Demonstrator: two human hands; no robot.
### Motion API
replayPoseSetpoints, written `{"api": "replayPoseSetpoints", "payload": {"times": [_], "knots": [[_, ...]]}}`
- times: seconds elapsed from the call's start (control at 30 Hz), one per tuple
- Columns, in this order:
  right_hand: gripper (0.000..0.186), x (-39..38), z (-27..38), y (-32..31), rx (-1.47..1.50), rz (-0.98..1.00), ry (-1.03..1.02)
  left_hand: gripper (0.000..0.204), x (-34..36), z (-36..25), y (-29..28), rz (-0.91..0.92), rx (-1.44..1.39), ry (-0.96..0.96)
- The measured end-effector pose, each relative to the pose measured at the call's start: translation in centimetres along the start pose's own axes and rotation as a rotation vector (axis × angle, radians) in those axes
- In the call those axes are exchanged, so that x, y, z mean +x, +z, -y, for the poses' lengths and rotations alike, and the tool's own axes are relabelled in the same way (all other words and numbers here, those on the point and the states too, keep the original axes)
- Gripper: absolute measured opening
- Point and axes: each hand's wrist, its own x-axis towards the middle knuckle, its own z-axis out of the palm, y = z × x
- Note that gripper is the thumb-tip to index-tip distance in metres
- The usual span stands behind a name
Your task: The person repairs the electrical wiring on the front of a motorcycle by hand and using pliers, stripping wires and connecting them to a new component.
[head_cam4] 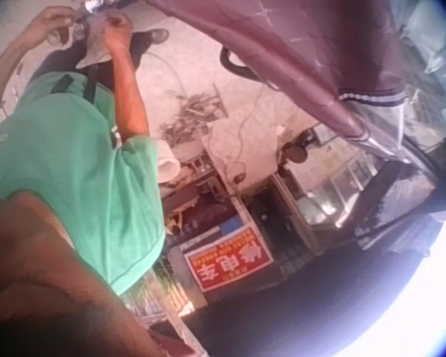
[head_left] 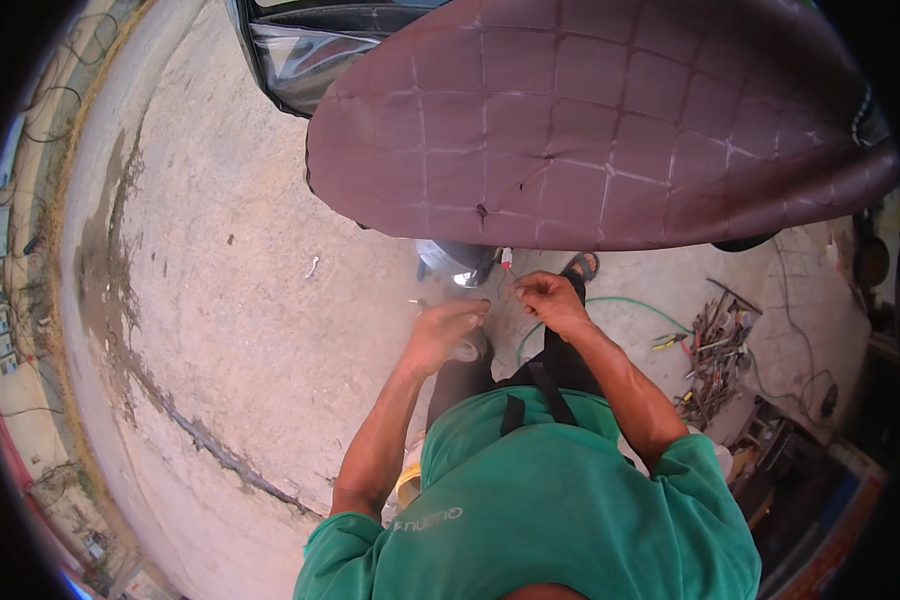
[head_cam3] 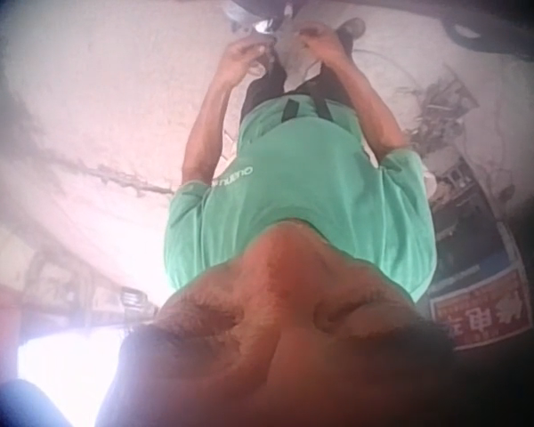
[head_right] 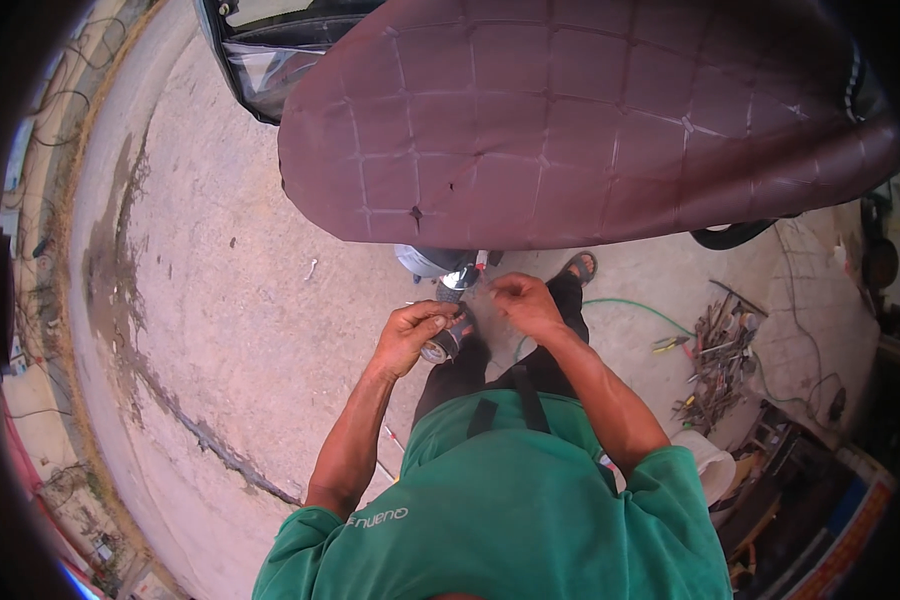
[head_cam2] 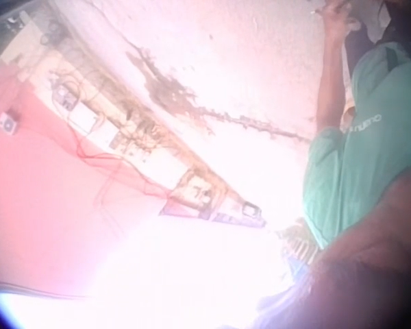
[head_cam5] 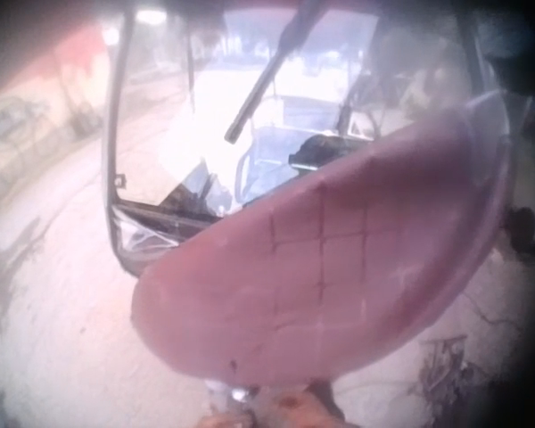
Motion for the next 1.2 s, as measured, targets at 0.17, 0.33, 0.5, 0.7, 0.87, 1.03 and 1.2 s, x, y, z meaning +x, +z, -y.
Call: {"api": "replayPoseSetpoints", "payload": {"times": [0.17,0.33,0.5,0.7,0.87,1.03,1.2], "knots": [[0.028,-0.1,0.2,-0.1,0.053,-0.034,0.007,0.030,0.7,0.6,0.4,0.081,-0.123,0.044],[0.039,-2.3,1.7,1.5,0.066,-0.009,-0.108,0.038,1.2,0.5,0.7,0.204,-0.481,-0.037],[0.040,-5.4,0.5,3.2,0.096,0.151,-0.113,0.034,2.3,0.9,2.1,0.251,-0.608,-0.088],[0.028,-7.3,1.1,2.0,-0.197,0.210,0.093,0.026,2.6,4.8,1.8,0.114,-0.276,-0.006],[0.021,-8.2,-0.3,1.0,-0.066,0.133,0.030,0.023,2.7,5.4,1.0,-0.087,-0.126,-0.007],[0.022,-9.0,-0.2,-0.2,-0.032,0.034,-0.042,0.023,2.1,1.7,-0.1,-0.254,-0.180,-0.035],[0.022,-8.5,-0.2,0.2,-0.024,0.008,-0.018,0.020,1.8,2.6,3.1,-0.011,-0.011,0.019]]}}
